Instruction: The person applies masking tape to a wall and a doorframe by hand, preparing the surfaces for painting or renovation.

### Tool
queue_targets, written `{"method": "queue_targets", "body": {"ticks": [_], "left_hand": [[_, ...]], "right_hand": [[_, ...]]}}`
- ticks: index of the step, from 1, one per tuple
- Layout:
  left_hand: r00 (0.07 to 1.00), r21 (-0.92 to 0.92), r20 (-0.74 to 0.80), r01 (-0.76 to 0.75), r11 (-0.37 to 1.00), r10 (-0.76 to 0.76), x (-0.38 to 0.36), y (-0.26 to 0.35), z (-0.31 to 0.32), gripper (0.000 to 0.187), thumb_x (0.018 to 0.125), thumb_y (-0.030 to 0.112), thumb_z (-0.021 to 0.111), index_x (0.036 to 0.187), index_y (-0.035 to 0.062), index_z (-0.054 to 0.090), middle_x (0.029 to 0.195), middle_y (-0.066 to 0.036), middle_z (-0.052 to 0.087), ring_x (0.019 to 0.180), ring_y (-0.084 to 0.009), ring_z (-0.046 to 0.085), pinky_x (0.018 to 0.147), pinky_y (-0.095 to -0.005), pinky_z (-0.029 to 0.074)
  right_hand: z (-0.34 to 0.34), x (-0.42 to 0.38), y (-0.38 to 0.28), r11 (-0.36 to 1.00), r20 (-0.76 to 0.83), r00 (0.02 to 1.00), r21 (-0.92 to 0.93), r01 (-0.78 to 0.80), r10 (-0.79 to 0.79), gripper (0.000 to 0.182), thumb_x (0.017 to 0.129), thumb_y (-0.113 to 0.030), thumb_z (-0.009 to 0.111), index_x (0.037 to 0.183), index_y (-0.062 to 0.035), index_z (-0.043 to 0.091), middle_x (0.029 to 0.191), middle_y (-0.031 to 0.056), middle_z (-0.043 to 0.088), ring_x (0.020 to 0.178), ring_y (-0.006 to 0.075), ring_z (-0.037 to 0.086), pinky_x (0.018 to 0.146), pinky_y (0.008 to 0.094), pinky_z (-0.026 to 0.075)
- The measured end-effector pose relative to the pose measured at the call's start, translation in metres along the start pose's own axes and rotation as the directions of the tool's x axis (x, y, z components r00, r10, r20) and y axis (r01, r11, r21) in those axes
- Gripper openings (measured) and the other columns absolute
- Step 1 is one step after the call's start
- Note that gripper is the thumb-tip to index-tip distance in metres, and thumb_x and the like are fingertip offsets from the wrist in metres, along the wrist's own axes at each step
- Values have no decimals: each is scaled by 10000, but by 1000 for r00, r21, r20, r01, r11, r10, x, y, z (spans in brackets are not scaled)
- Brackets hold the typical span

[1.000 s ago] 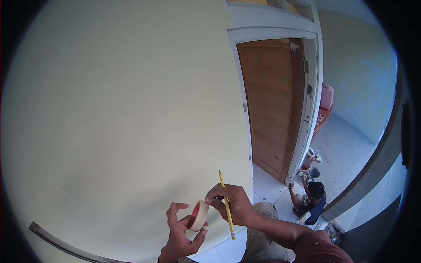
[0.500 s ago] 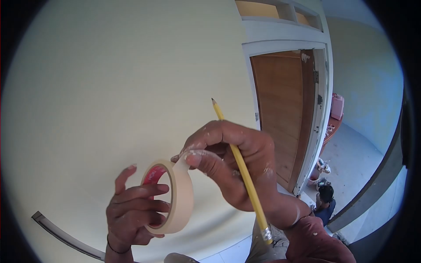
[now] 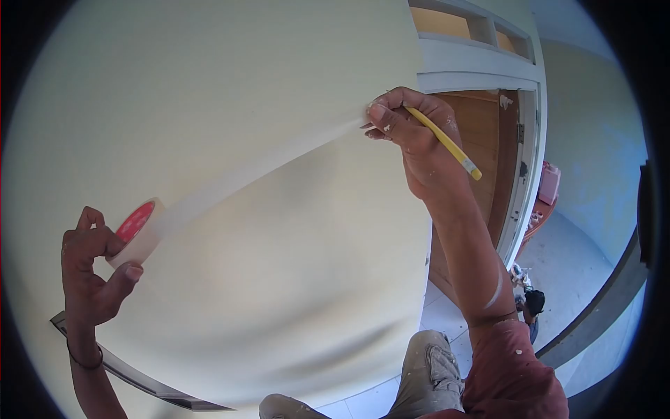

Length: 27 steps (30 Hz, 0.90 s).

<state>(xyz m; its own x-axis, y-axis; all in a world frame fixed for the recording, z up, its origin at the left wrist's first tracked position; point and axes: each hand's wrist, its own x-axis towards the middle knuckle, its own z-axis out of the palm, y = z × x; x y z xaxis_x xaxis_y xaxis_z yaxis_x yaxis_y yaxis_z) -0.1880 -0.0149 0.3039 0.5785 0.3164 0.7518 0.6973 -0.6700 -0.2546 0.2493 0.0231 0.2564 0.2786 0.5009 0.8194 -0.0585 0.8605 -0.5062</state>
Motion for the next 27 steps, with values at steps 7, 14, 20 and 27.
{"method": "queue_targets", "body": {"ticks": [7,14,20,27], "left_hand": [[991,135,28,126,983,-131,-40,-40,-29,406,786,421,775,660,100,561,617,13,522,835,-240,380,795,-390,303],[982,251,-38,188,950,-185,-68,-91,-43,470,887,456,708,618,116,525,622,16,468,858,-216,393,784,-384,294],[986,344,-73,166,924,-149,-61,-123,-48,417,952,307,697,647,73,535,647,-14,444,812,-212,372,726,-381,336],[964,442,-129,266,856,-233,-32,-81,-14,439,931,283,748,670,20,511,640,-66,441,759,-228,368,651,-407,338]], "right_hand": [[-51,21,12,991,-86,996,-125,-38,28,145,886,-201,819,849,-91,733,846,34,721,836,149,698,805,305,530],[-120,61,21,977,-266,964,-201,-65,10,129,899,-125,773,823,-33,728,804,55,708,785,142,672,712,294,470],[-150,120,62,951,-257,966,-306,-44,-37,144,905,-111,775,875,24,736,800,65,710,751,144,648,648,285,474],[-138,130,79,940,-436,894,-336,-58,-100,111,972,-46,681,916,46,707,821,78,704,733,145,684,613,285,503]]}}
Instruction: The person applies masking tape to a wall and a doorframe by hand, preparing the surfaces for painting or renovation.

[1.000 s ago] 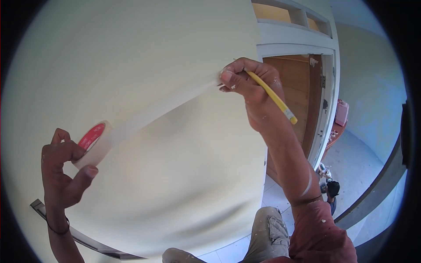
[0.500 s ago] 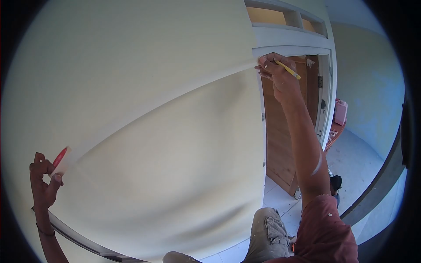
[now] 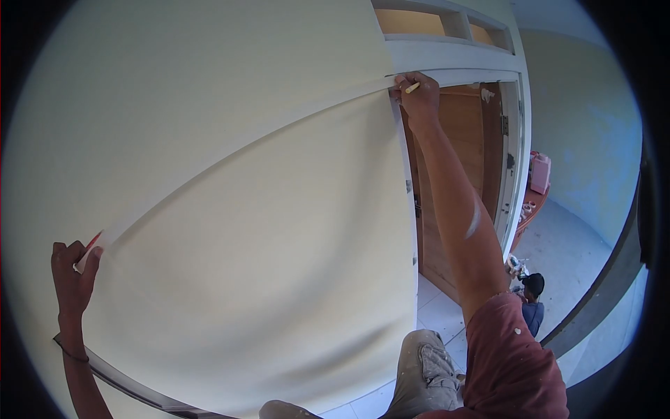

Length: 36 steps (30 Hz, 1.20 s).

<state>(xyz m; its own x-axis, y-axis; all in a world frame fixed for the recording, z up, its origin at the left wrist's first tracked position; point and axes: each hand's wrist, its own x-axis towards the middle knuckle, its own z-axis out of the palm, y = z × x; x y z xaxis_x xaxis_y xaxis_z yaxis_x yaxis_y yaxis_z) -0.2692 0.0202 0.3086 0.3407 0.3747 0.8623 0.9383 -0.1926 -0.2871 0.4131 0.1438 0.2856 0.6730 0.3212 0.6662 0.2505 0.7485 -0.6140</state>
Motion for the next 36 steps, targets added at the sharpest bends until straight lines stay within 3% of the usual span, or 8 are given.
{"method": "queue_targets", "body": {"ticks": [5,8,11,14,20,32,36], "left_hand": [[997,51,-48,59,997,-56,3,8,0,439,931,304,750,693,0,540,640,-92,437,749,-245,372,638,-419,340],[996,75,-45,81,994,-78,4,8,0,433,931,314,750,708,-8,563,642,-102,432,750,-250,376,630,-426,340],[995,77,-25,103,992,-101,4,7,0,431,930,317,752,717,-12,574,653,-105,430,749,-253,383,630,-429,346],[994,71,-43,107,992,-105,3,9,0,423,927,314,755,722,-12,580,667,-106,433,750,-254,394,630,-430,354],[992,66,-62,114,991,-110,5,15,4,408,917,307,766,730,-9,589,678,-110,446,755,-259,410,626,-429,365],[993,82,-61,108,991,-103,11,20,8,410,903,314,776,724,-5,590,677,-120,486,761,-274,416,636,-448,374],[993,80,-69,97,992,-92,12,19,11,416,904,327,774,727,-3,593,674,-119,482,760,-274,416,636,-447,373]], "right_hand": [[2,0,10,989,18,999,143,32,-35,128,934,-77,734,954,47,753,809,93,732,706,172,698,669,304,538],[2,7,20,991,23,994,-74,109,-108,176,952,-103,725,955,72,741,820,88,719,721,154,673,667,285,533],[3,5,16,991,13,996,-96,95,-94,188,933,-110,743,932,78,744,821,92,726,724,153,668,696,287,542],[4,11,24,992,-25,994,-63,106,-108,214,884,-166,785,887,46,760,769,98,722,689,181,635,681,335,512],[4,7,21,995,-25,995,-1,98,-98,212,921,-150,759,871,55,742,766,100,719,676,163,627,676,324,511],[6,5,22,987,-57,987,-65,145,-149,212,943,-144,734,867,54,743,750,93,721,670,157,634,670,321,509],[7,6,20,993,-49,992,-46,112,-114,195,945,-101,744,850,67,714,785,84,716,690,137,647,661,286,527]]}}
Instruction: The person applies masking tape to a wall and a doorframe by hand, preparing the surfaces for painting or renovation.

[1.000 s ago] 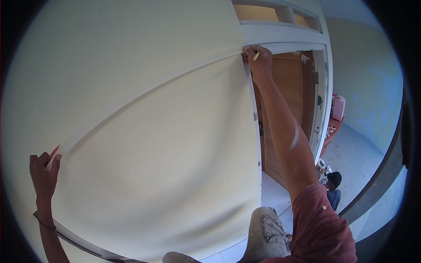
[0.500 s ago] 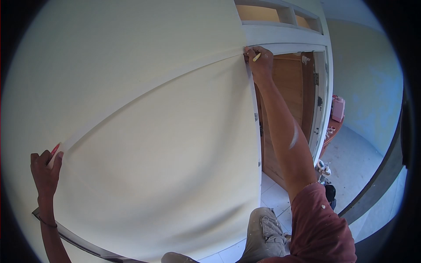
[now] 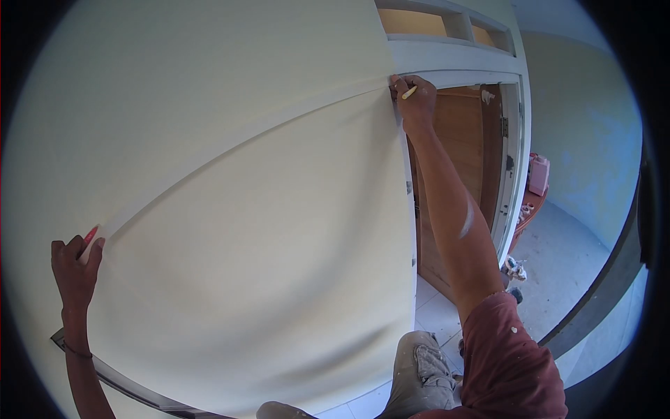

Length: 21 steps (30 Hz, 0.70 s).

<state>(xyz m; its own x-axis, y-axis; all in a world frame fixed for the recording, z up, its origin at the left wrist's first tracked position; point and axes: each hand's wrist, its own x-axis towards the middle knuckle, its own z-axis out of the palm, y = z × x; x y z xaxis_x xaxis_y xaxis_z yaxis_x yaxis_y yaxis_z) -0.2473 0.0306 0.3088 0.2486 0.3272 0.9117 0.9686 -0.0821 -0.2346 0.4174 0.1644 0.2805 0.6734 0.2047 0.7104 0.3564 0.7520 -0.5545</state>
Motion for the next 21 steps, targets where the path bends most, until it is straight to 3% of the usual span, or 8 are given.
{"method": "queue_targets", "body": {"ticks": [11,14,17,21], "left_hand": [[999,18,25,36,999,-36,2,0,1,433,907,360,772,740,-8,616,689,-132,488,755,-284,436,644,-456,390],[999,15,24,32,999,-32,3,1,2,438,907,369,771,744,-8,618,686,-143,487,749,-292,436,645,-460,392],[1000,32,-5,-5,999,5,3,2,4,434,899,370,776,737,-1,617,666,-154,501,734,-304,432,638,-466,393],[999,52,-51,4,999,-1,1,12,-1,465,875,388,789,661,19,604,591,-143,532,692,-314,428,622,-470,400]], "right_hand": [[1,-1,-3,1000,-13,1000,14,15,-15,210,937,-117,750,850,71,717,771,77,714,683,133,637,659,286,519],[1,-2,-2,996,-20,999,-80,35,-36,218,933,-129,754,847,69,724,752,67,704,669,130,615,647,288,503],[1,1,6,984,-47,992,-137,110,-118,235,914,-168,760,840,54,739,728,106,715,670,175,634,666,329,503],[-1,-3,0,969,13,983,-166,184,-184,232,916,-158,753,852,64,734,722,92,691,663,166,598,651,332,481]]}}
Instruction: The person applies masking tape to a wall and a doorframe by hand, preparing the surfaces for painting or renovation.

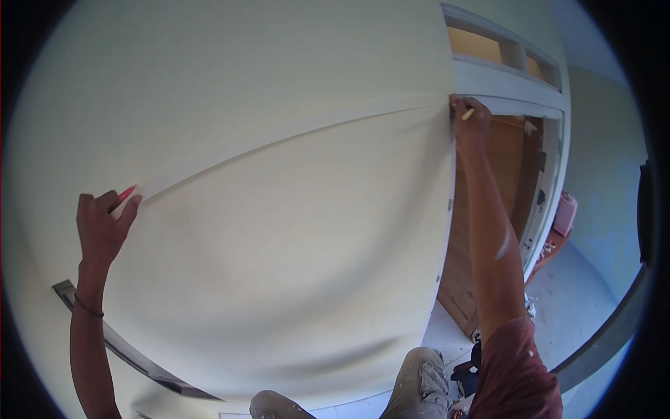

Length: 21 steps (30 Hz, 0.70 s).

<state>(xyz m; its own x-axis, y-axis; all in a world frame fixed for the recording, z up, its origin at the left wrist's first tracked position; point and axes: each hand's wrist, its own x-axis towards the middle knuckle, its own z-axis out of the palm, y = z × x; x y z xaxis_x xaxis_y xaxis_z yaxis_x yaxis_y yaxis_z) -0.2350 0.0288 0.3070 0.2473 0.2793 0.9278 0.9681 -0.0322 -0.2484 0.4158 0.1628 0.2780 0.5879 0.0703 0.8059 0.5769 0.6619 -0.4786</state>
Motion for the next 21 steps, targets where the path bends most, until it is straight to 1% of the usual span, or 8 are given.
{"method": "queue_targets", "body": {"ticks": [2,4,7,10,13,16,19,21], "left_hand": [[999,20,-50,0,1000,1,1,2,1,520,876,403,790,602,21,570,537,-128,496,651,-305,419,608,-461,395],[997,24,-76,9,1000,-8,3,5,4,580,883,405,792,548,16,521,478,-118,421,601,-294,404,582,-448,378],[997,19,-69,33,999,-31,10,4,6,632,882,453,788,513,21,510,440,-118,399,538,-280,368,549,-443,361],[989,131,77,116,985,-126,15,6,3,624,881,494,771,548,22,533,479,-114,476,512,-294,404,597,-440,421],[984,170,64,153,974,-166,14,3,14,643,889,499,765,526,43,494,471,-110,457,454,-302,401,622,-442,436],[991,190,19,124,974,-130,17,-2,22,644,898,517,752,536,60,479,480,-111,460,478,-303,453,661,-446,464],[972,224,129,164,961,-196,22,3,23,630,905,533,741,565,64,491,498,-110,485,498,-300,493,699,-451,489],[966,226,146,176,958,-212,24,7,26,617,910,536,734,588,61,508,511,-109,503,510,-299,514,718,-452,496]], "right_hand": [[6,4,14,999,-12,1000,32,18,-17,231,923,-157,754,855,63,730,717,57,665,644,137,554,622,313,453],[9,2,15,994,12,999,96,-45,45,228,927,-160,755,853,55,728,718,36,653,636,120,533,606,300,433],[7,3,15,988,28,996,129,-88,85,224,950,-156,741,855,45,722,729,19,637,661,104,538,621,280,436],[10,-1,16,988,9,997,140,-71,71,224,944,-154,750,842,43,716,714,0,618,640,90,515,599,270,415],[13,-8,15,988,-11,999,146,-43,45,226,937,-153,758,832,43,714,698,-11,602,621,82,495,576,266,398],[13,-14,9,987,-5,999,160,-34,35,229,936,-156,760,829,41,715,696,-10,603,620,81,497,569,267,397],[12,-15,4,991,1,999,126,-34,34,234,935,-159,762,824,40,713,697,-6,609,620,81,505,566,267,398],[13,-14,4,995,-8,1000,100,-16,17,234,934,-159,762,821,40,711,696,-5,611,619,81,508,565,266,398]]}}
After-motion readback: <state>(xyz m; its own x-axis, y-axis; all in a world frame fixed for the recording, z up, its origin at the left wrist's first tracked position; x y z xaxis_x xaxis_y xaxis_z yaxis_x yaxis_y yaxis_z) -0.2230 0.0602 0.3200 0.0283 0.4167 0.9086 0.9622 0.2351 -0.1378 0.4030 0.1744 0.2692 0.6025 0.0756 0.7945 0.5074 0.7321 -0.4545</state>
